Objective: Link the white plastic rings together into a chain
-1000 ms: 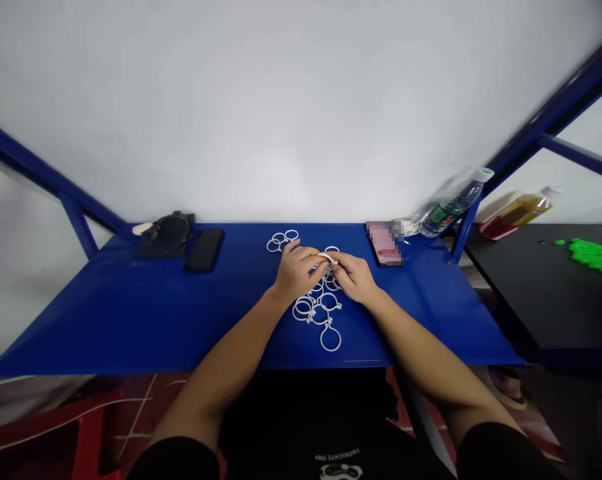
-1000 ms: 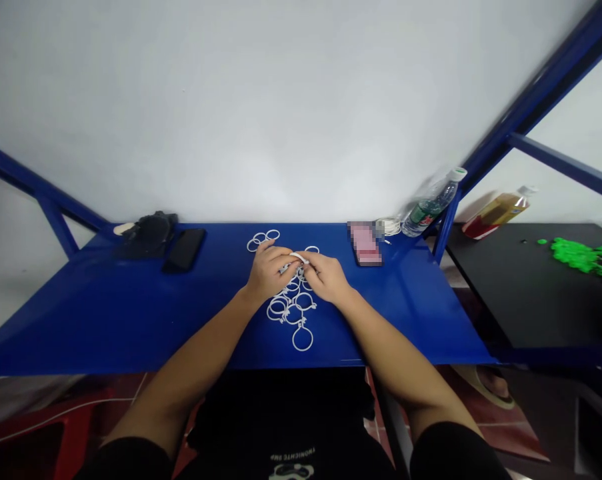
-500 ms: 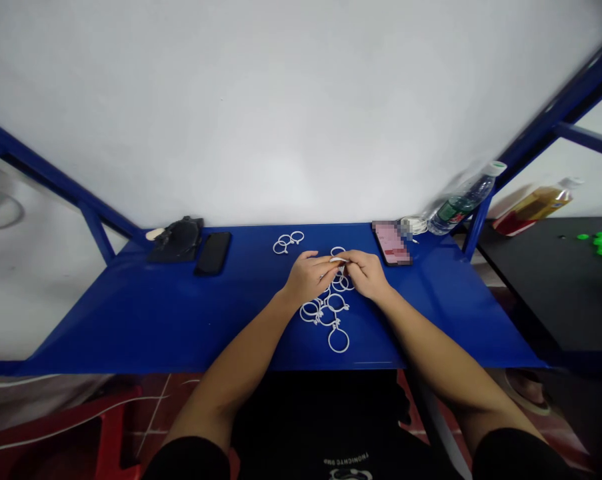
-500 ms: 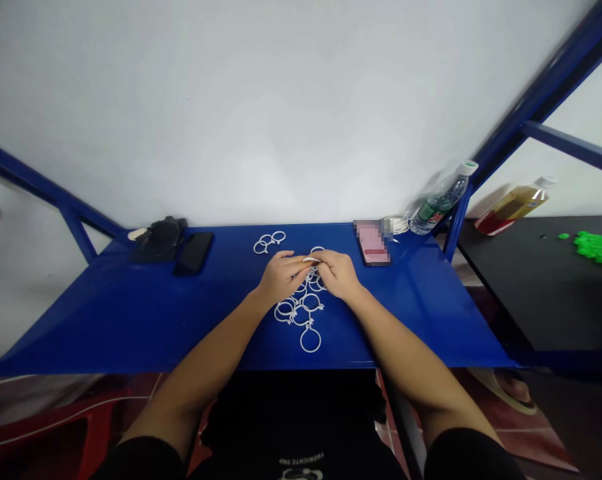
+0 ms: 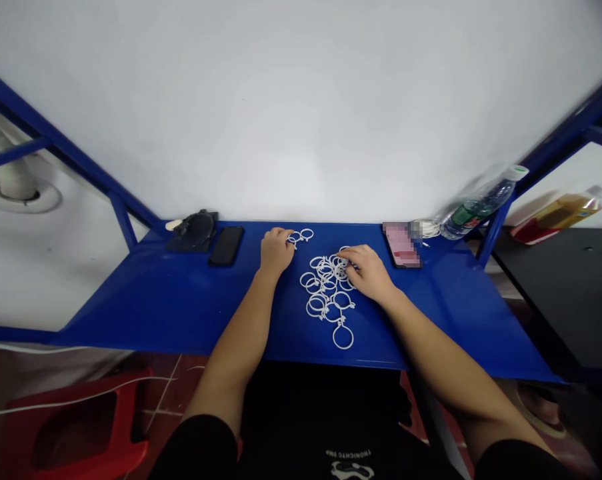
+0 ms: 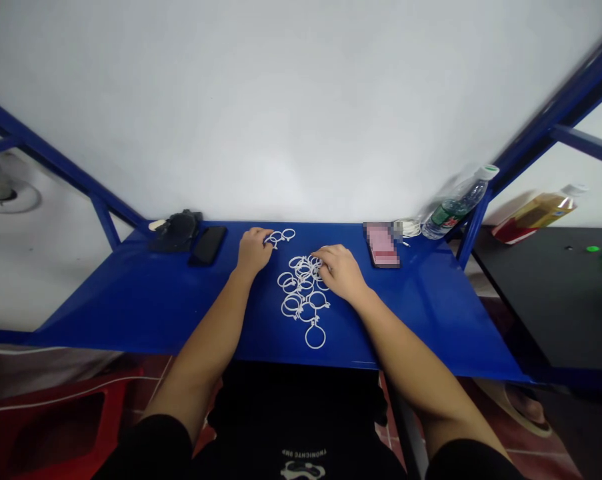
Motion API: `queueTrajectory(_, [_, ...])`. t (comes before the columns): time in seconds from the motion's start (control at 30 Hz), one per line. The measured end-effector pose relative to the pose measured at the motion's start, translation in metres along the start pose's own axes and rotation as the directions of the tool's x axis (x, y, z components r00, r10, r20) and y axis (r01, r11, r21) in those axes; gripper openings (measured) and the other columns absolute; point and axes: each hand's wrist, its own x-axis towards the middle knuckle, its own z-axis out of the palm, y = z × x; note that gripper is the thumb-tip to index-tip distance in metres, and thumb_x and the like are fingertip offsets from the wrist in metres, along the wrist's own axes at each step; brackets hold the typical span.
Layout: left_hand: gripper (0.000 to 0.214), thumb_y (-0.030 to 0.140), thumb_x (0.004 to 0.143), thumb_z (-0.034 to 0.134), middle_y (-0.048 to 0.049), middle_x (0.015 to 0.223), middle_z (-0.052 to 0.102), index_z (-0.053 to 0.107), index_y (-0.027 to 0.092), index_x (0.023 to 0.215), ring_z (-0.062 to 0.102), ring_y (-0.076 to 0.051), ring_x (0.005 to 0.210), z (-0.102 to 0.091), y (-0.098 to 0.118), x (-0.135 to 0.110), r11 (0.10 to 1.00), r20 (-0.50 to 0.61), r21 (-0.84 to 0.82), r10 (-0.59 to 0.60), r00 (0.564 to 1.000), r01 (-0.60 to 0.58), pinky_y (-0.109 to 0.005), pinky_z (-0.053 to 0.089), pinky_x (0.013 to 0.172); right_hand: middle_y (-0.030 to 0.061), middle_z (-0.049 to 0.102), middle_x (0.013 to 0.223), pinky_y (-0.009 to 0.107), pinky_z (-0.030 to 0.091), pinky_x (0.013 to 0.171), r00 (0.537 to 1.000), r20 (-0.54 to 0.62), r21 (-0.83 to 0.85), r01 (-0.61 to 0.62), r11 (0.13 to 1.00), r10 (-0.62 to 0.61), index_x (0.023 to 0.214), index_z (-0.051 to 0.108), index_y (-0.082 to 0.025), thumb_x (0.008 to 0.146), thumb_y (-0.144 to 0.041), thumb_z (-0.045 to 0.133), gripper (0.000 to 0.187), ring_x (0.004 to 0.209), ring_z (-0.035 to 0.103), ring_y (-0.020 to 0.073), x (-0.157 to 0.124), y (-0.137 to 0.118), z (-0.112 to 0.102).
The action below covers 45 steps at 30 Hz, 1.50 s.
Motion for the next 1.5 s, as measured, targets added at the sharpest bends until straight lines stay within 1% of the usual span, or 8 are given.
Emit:
queueTrajectory(0.1, [0.037,0.018,0.086,0.060,-0.0118,0.114,0.076,0.076,0.024,0.119,0.066,-0.034,0.106,0.002,-0.007,-0.001,0.998,0.094,0.051,-0.039,0.995,0.034,-0.049,0.050,0.095,0.0099,0.076,0.116,0.052,0.054,0.097,1.000,-0.012,0.020,0.009,1.000,-0.009,0.118,0.075,-0.023,0.090,-0.010,0.052,0.038,0.108,0.067,0.0292,0.000,-0.002,0.000])
queueTrajectory(0.37, [0.039,0.023,0.086,0.064,-0.0038,0.097,0.080,0.073,0.026,0.123,0.073,-0.028,0.096,0.003,0.008,-0.004,1.000,0.223,-0.004,-0.008,0.975,0.009,-0.040,0.050,0.087,0.0095,0.077,0.110,0.049,0.055,0.093,0.997,-0.033,0.046,0.070,0.997,-0.068,0.116,0.074,-0.022,0.099,-0.018,0.052,0.028,0.104,0.068,0.0272,0.000,-0.005,-0.001])
queueTrajectory(0.43, [0.039,0.019,0.085,0.063,-0.0038,0.096,0.079,0.073,0.024,0.122,0.073,-0.026,0.093,0.000,0.014,-0.004,0.998,0.182,-0.045,0.051,0.982,-0.043,-0.038,0.050,0.086,0.0095,0.077,0.109,0.048,0.055,0.092,0.997,-0.026,0.051,0.068,0.996,-0.067,0.117,0.074,-0.022,0.100,-0.019,0.052,0.028,0.102,0.068,0.0269,0.000,-0.006,-0.001])
queueTrajectory(0.53, [0.032,0.016,0.085,0.062,-0.0052,0.096,0.078,0.076,0.022,0.113,0.073,-0.023,0.091,-0.005,0.032,-0.009,0.974,0.012,-0.123,0.194,0.981,-0.192,-0.037,0.050,0.086,0.0093,0.076,0.111,0.048,0.055,0.093,1.000,-0.010,0.047,0.027,0.999,-0.026,0.121,0.072,-0.024,0.101,-0.022,0.052,0.029,0.102,0.068,0.0268,0.000,-0.009,-0.002])
queueTrajectory(0.73, [0.016,0.022,0.096,0.060,-0.0029,0.094,0.079,0.076,0.024,0.096,0.073,-0.018,0.087,-0.010,0.081,-0.034,0.813,-0.200,-0.227,0.499,0.843,-0.536,-0.037,0.050,0.086,0.0098,0.075,0.110,0.043,0.054,0.093,1.000,0.001,0.071,-0.023,0.997,0.023,0.126,0.067,-0.024,0.106,-0.034,0.050,0.028,0.102,0.069,0.0261,-0.002,-0.013,-0.001])
queueTrajectory(0.87, [0.015,0.024,0.099,0.061,-0.0026,0.096,0.081,0.076,0.024,0.099,0.075,-0.016,0.081,-0.005,0.091,-0.041,0.782,-0.201,-0.269,0.526,0.827,-0.563,-0.036,0.052,0.083,0.0095,0.075,0.107,0.040,0.055,0.089,1.000,0.004,0.106,-0.026,0.994,0.025,0.123,0.068,-0.023,0.109,-0.032,0.042,0.031,0.099,0.069,0.0245,-0.003,-0.012,0.002])
queueTrajectory(1.27, [0.021,0.025,0.101,0.058,-0.0011,0.092,0.082,0.078,0.027,0.101,0.077,-0.015,0.084,0.005,0.086,-0.044,0.774,-0.150,-0.275,0.551,0.821,-0.570,-0.034,0.055,0.078,0.0089,0.076,0.109,0.038,0.056,0.089,1.000,0.015,0.151,-0.023,0.988,0.021,0.121,0.069,-0.023,0.106,-0.028,0.043,0.031,0.100,0.071,0.0235,-0.005,-0.007,0.002])
queueTrajectory(1.5, [0.016,0.021,0.099,0.062,-0.0002,0.089,0.082,0.078,0.025,0.099,0.077,-0.014,0.078,0.006,0.085,-0.044,0.741,-0.240,-0.263,0.570,0.786,-0.618,-0.031,0.054,0.073,0.0084,0.077,0.108,0.037,0.057,0.088,1.000,-0.007,0.142,0.021,0.990,-0.020,0.121,0.070,-0.022,0.104,-0.026,0.045,0.030,0.099,0.072,0.0230,-0.004,-0.006,0.003])
